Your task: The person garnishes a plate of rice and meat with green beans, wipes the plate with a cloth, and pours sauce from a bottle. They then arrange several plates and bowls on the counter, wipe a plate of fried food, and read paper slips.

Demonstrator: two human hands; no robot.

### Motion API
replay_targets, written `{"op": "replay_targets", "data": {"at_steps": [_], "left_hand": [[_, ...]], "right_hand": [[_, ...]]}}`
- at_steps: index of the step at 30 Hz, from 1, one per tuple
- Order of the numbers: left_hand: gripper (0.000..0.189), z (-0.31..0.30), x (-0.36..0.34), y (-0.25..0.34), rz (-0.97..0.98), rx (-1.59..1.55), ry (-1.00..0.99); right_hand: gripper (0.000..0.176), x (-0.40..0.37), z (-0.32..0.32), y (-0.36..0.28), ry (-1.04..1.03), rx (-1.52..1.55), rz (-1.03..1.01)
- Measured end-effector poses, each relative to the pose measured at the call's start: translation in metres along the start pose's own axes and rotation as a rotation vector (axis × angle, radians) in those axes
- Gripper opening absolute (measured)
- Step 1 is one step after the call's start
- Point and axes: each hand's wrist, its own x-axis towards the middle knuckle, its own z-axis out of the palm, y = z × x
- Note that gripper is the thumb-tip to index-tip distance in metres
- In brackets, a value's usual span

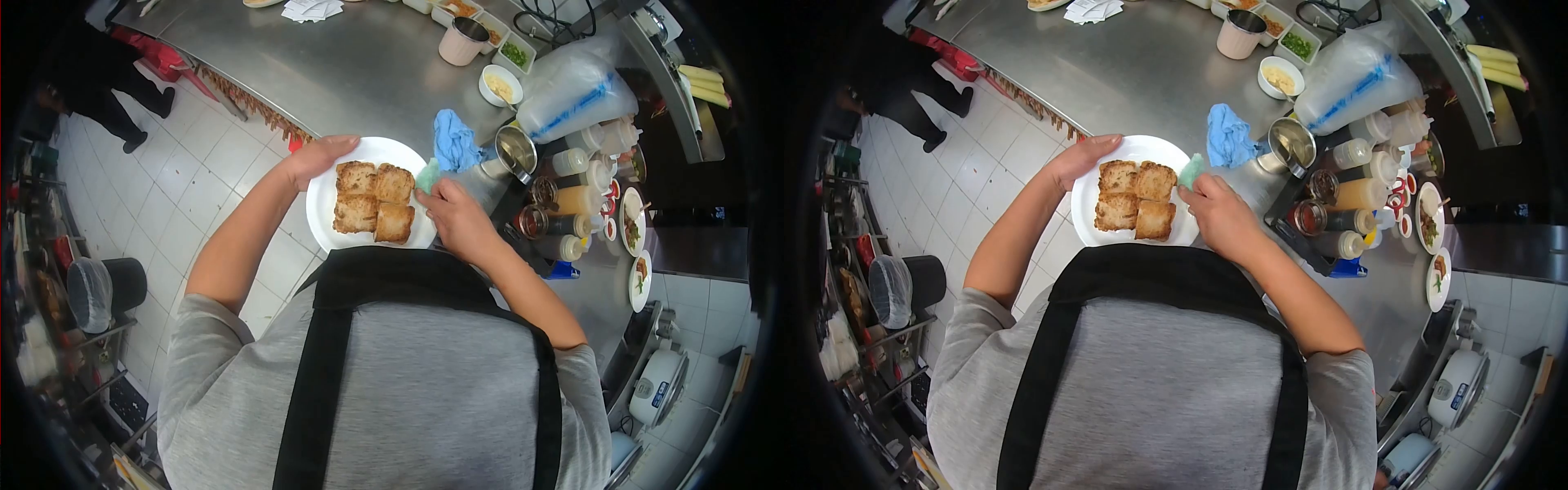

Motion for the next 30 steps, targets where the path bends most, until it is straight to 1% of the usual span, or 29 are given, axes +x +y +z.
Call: {"op": "replay_targets", "data": {"at_steps": [3, 9, 12, 15, 18, 19, 22, 23, 26, 27, 30], "left_hand": [[0.035, 0.002, 0.000, 0.004, 0.001, -0.003, 0.020], [0.037, 0.004, 0.008, 0.008, 0.061, -0.042, 0.048], [0.039, 0.006, 0.007, 0.010, 0.091, -0.049, 0.097], [0.041, 0.008, 0.010, 0.009, 0.109, -0.056, 0.143], [0.042, 0.006, 0.012, 0.006, 0.106, -0.037, 0.163], [0.042, 0.007, 0.019, 0.004, 0.120, -0.089, 0.205], [0.042, 0.012, 0.021, 0.005, 0.183, -0.205, 0.327], [0.042, 0.018, 0.017, 0.008, 0.209, -0.215, 0.359], [0.042, 0.027, 0.013, 0.009, 0.265, -0.223, 0.436], [0.042, 0.029, 0.013, 0.008, 0.277, -0.222, 0.459], [0.042, 0.030, 0.013, 0.004, 0.284, -0.225, 0.441]], "right_hand": [[0.028, -0.002, -0.007, -0.005, -0.034, -0.024, -0.041], [0.027, -0.010, -0.015, -0.002, -0.064, 0.047, -0.021], [0.023, -0.013, -0.014, -0.006, 0.007, 0.119, 0.056], [0.021, -0.013, -0.014, -0.003, 0.059, 0.130, 0.053], [0.020, -0.011, -0.024, 0.012, -0.102, 0.304, 0.150], [0.019, -0.011, -0.031, 0.025, -0.211, 0.415, 0.262], [0.017, -0.020, -0.020, 0.041, 0.120, 1.275, 0.638], [0.018, -0.019, -0.013, 0.043, 0.268, 1.232, 0.616], [0.019, -0.008, -0.007, 0.041, 0.470, 0.599, 0.409], [0.021, -0.003, -0.012, 0.032, 0.462, 0.363, 0.336], [0.023, 0.003, 0.001, 0.025, 0.377, 0.101, 0.240]]}}
